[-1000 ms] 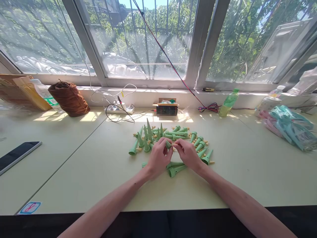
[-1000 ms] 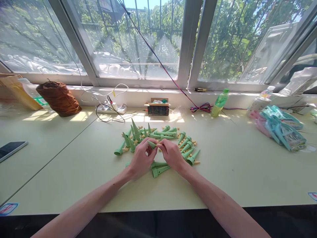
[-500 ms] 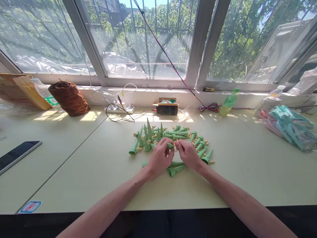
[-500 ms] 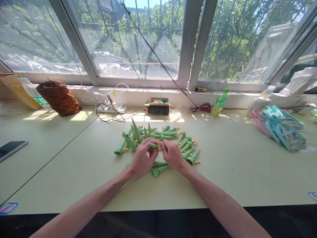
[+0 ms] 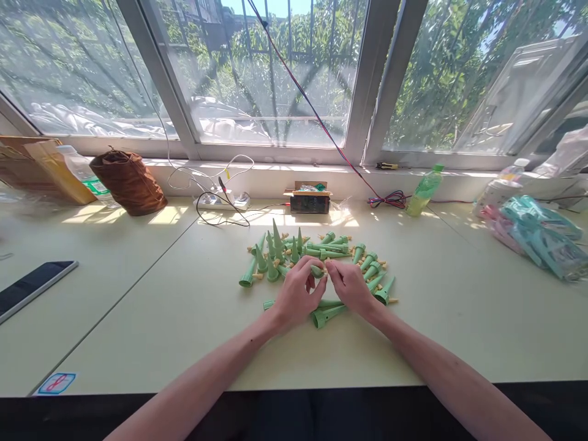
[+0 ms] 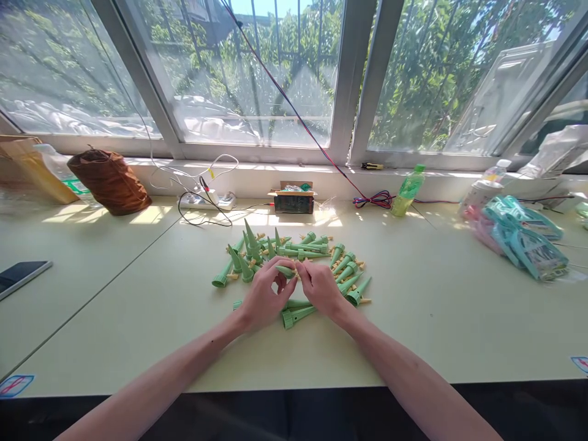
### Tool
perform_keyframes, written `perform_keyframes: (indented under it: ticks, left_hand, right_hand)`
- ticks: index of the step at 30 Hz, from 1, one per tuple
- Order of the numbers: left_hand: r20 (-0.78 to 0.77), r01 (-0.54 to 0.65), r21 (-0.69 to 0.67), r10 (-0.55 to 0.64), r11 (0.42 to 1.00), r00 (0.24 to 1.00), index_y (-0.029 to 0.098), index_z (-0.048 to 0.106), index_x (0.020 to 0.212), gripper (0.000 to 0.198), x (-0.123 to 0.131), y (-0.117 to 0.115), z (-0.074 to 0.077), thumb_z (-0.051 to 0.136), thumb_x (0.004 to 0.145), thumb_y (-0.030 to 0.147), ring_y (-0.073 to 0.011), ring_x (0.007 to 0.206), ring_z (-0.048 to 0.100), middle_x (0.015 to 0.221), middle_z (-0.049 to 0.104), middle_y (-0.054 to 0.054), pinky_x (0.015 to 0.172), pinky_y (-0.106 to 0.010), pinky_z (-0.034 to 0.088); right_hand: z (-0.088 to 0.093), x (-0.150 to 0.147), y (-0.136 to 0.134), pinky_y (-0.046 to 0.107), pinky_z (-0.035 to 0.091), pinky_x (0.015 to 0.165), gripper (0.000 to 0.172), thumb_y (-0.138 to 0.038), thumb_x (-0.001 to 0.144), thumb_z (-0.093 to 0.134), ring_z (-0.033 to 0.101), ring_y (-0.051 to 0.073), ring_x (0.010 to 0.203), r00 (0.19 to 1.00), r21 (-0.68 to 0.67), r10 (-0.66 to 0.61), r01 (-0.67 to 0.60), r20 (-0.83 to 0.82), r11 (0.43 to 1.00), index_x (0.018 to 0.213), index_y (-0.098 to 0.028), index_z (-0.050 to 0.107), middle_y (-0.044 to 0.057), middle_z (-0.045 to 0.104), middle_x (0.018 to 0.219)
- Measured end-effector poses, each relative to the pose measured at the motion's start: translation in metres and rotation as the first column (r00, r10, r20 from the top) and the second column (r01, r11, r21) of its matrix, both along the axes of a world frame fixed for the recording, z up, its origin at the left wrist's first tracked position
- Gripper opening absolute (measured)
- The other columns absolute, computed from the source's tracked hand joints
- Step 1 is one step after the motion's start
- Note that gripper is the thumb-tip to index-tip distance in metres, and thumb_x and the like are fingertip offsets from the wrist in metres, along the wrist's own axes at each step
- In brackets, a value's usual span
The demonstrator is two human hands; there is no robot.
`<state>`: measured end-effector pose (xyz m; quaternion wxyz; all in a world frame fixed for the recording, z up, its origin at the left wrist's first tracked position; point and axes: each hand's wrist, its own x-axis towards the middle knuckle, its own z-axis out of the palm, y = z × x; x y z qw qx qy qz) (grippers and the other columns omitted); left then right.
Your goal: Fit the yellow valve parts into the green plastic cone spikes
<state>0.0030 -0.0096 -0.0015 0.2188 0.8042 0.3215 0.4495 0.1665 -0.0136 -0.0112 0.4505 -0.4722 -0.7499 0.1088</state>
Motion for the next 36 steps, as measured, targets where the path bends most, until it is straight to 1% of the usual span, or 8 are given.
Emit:
perform_keyframes:
  ticks: [6, 10, 14, 19, 26, 31, 36]
  left_hand:
    - [0.003, 0.017, -0.036, -0.017, 0.999, 1.000, 0.020, 0.057, 0.102, 0.013, -0.0008, 0.0003, -0.0014, 0.057, 0.092, 0.027, -0.0062, 0.056, 0.050, 0.109, 0.061, -0.007, 0.054, -0.024, 0.048]
    - [0.017, -0.004, -0.039, 0.005, 0.999, 1.000, 0.020, 0.059, 0.100, 0.012, 0.0004, 0.0023, -0.0033, 0.055, 0.095, 0.031, -0.0069, 0.058, 0.051, 0.106, 0.062, -0.006, 0.054, -0.023, 0.047]
    - [0.029, -0.014, -0.041, 0.015, 0.999, 0.999, 0.020, 0.060, 0.097, 0.012, 0.0014, 0.0041, -0.0052, 0.054, 0.096, 0.031, -0.0070, 0.059, 0.052, 0.104, 0.063, -0.005, 0.052, -0.022, 0.045]
    - [0.045, -0.006, -0.036, 0.008, 0.999, 0.999, 0.020, 0.060, 0.096, 0.012, 0.0009, 0.0048, -0.0060, 0.053, 0.096, 0.030, -0.0082, 0.063, 0.053, 0.103, 0.062, -0.005, 0.053, -0.023, 0.044]
    - [0.071, 0.004, -0.052, 0.000, 0.999, 0.997, 0.019, 0.061, 0.093, 0.014, 0.0006, 0.0046, -0.0062, 0.052, 0.097, 0.028, -0.0100, 0.068, 0.056, 0.099, 0.062, -0.005, 0.053, -0.022, 0.044]
    - [0.098, -0.007, -0.023, 0.010, 1.000, 0.995, 0.018, 0.061, 0.090, 0.015, 0.0014, 0.0047, -0.0064, 0.052, 0.097, 0.028, -0.0110, 0.072, 0.058, 0.096, 0.062, -0.006, 0.053, -0.021, 0.045]
    - [0.123, -0.018, -0.017, 0.020, 1.000, 0.992, 0.017, 0.059, 0.085, 0.016, 0.0018, 0.0052, -0.0047, 0.052, 0.097, 0.027, -0.0112, 0.074, 0.059, 0.090, 0.061, -0.005, 0.054, -0.020, 0.045]
  right_hand:
    - [0.0016, -0.0001, -0.0008, 0.027, 0.025, 0.049, 0.051, -0.044, 0.104, 0.031, 0.035, 0.010, 0.047, 1.000, 0.000, 0.001, -0.001, -0.023, 1.000, 0.062, -0.020, 0.046, -0.002, 0.044, 0.052]
    - [0.0024, -0.0006, -0.0015, 0.026, 0.026, 0.048, 0.052, -0.045, 0.104, 0.030, 0.035, 0.011, 0.047, 0.999, -0.011, 0.013, -0.013, -0.052, 1.000, 0.061, -0.020, 0.044, -0.002, 0.043, 0.052]
    - [0.0026, -0.0014, -0.0028, 0.026, 0.029, 0.048, 0.051, -0.045, 0.104, 0.030, 0.036, 0.011, 0.047, 0.994, -0.055, 0.025, -0.030, -0.104, 0.998, 0.061, -0.021, 0.041, -0.003, 0.042, 0.051]
    - [0.0031, -0.0018, -0.0037, 0.025, 0.030, 0.049, 0.049, -0.044, 0.104, 0.031, 0.038, 0.011, 0.049, 0.985, -0.085, 0.074, -0.088, -0.158, 0.993, 0.062, -0.021, 0.041, -0.002, 0.044, 0.054]
    - [0.0027, -0.0012, -0.0039, 0.025, 0.032, 0.051, 0.046, -0.042, 0.104, 0.031, 0.040, 0.011, 0.051, 0.979, -0.117, 0.118, -0.139, -0.165, 0.983, 0.064, -0.021, 0.042, -0.003, 0.045, 0.056]
    - [0.0048, -0.0001, -0.0055, 0.025, 0.033, 0.052, 0.046, -0.042, 0.105, 0.029, 0.039, 0.011, 0.049, 0.967, -0.154, 0.164, -0.195, -0.196, 0.969, 0.066, -0.021, 0.042, -0.004, 0.042, 0.054]
    - [0.0050, 0.0022, -0.0064, 0.026, 0.033, 0.054, 0.045, -0.041, 0.105, 0.028, 0.039, 0.012, 0.050, 0.957, -0.191, 0.217, -0.253, -0.192, 0.948, 0.067, -0.021, 0.043, -0.003, 0.042, 0.056]
